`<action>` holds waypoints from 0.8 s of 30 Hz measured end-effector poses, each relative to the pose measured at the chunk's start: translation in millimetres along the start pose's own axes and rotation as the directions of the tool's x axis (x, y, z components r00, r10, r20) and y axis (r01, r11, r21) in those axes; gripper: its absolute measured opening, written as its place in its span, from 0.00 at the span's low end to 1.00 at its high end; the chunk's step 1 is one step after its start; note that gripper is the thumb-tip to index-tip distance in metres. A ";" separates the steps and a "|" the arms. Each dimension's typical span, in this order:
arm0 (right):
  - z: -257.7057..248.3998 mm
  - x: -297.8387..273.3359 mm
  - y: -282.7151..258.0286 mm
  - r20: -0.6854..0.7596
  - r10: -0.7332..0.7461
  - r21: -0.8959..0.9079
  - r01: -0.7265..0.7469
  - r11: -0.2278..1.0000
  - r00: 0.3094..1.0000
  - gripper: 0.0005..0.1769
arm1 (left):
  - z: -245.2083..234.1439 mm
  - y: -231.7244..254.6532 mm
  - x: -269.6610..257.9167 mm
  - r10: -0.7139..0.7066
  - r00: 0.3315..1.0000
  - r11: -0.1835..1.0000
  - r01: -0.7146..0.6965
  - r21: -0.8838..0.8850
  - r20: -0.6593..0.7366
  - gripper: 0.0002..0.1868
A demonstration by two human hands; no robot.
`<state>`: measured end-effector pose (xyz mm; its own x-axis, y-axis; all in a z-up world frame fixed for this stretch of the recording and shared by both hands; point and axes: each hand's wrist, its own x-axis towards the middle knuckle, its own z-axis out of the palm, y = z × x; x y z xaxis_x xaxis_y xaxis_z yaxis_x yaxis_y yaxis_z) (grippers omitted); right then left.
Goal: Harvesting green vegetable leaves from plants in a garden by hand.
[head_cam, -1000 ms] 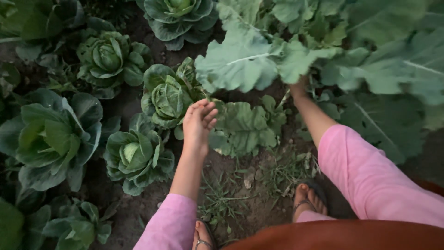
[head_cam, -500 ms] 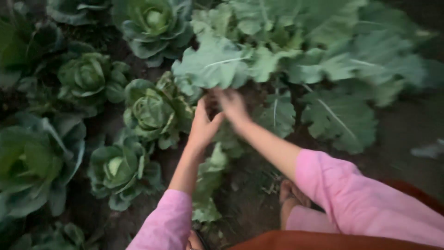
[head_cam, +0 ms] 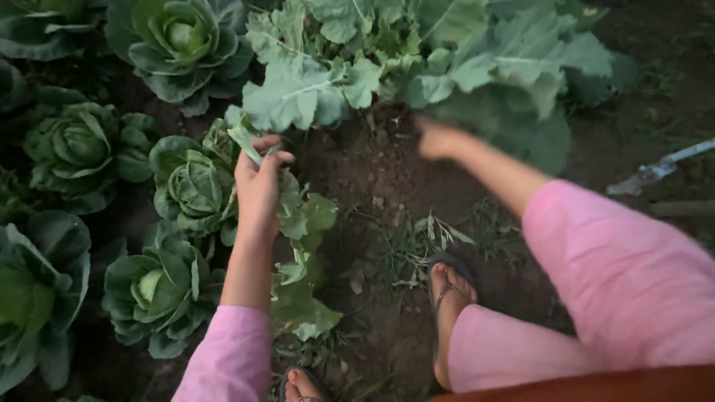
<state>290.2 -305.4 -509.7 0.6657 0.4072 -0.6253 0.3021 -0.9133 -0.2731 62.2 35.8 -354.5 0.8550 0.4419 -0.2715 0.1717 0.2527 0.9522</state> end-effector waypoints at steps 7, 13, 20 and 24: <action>-59.2 -31.9 -12.9 -0.254 0.041 -0.274 -0.113 0.955 0.966 0.38 | 12.3 -15.8 3.9 0.040 0.996 0.997 -0.044 0.059 0.075 0.16; -60.0 -96.7 -36.8 -0.106 -0.225 -0.133 0.210 0.969 0.969 0.35 | 44.7 -5.3 -1.9 -0.038 0.994 0.995 0.029 0.094 0.098 0.11; -181.8 -206.0 -10.4 -0.489 -0.223 0.127 0.322 0.938 0.843 0.12 | 106.4 53.6 -17.4 0.195 0.953 0.968 -0.225 0.111 0.233 0.15; -227.6 -183.1 97.4 -0.874 0.071 0.383 0.593 0.708 0.480 0.09 | 141.8 97.1 -13.0 0.489 0.799 0.821 -0.558 0.126 0.350 0.19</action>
<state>353.1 -467.3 -255.4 0.9377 0.1367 0.3194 0.3471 -0.4084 -0.8442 137.2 -67.4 -238.6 0.9384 0.1753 0.2978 -0.2740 -0.1477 0.9503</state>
